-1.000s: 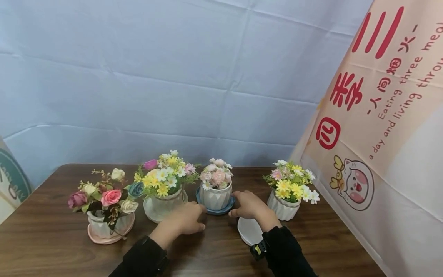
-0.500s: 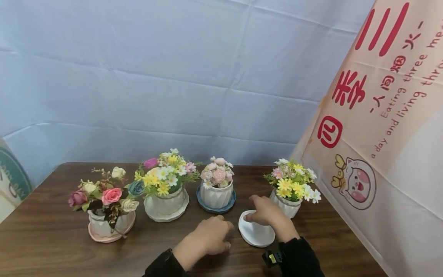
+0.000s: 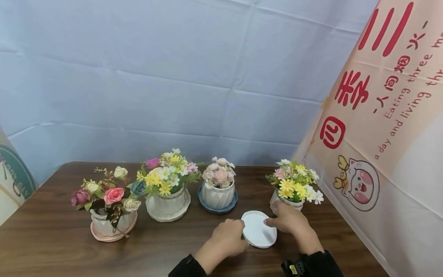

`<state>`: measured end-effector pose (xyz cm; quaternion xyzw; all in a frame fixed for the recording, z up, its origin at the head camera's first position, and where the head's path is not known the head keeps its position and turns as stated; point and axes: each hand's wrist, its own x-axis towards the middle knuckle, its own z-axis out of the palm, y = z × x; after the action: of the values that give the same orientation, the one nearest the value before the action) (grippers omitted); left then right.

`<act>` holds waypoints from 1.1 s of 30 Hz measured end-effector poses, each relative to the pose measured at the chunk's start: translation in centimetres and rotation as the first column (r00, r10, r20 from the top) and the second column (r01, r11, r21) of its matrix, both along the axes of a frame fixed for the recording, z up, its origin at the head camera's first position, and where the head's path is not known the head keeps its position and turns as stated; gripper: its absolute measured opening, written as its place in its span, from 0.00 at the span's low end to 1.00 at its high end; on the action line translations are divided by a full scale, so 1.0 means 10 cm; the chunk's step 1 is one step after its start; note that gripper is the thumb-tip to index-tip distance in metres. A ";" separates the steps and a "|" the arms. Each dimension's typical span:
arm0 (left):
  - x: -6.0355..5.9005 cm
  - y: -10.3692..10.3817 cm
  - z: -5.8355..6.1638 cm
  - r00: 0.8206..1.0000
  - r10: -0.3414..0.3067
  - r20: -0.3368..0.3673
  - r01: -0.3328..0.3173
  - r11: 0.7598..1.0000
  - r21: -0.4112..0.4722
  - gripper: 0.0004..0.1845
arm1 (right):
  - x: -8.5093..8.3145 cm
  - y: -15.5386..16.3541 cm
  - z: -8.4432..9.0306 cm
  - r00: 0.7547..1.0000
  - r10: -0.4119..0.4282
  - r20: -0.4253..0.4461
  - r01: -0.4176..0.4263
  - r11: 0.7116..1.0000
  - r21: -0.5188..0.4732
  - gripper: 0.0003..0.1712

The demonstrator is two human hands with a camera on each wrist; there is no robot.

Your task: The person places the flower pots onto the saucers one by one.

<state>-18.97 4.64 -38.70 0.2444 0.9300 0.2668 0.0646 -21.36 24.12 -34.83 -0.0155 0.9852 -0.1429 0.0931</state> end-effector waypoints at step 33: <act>-0.20 0.22 -0.15 0.951 0.194 0.243 -0.247 0.946 0.211 0.16 | -0.20 0.63 -0.43 0.926 -0.368 -0.086 0.258 0.781 -0.568 0.60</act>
<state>-20.99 6.82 -40.15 0.1134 0.8998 0.4077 0.1062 -23.41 30.38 -39.11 0.1094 0.8957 -0.4295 -0.0360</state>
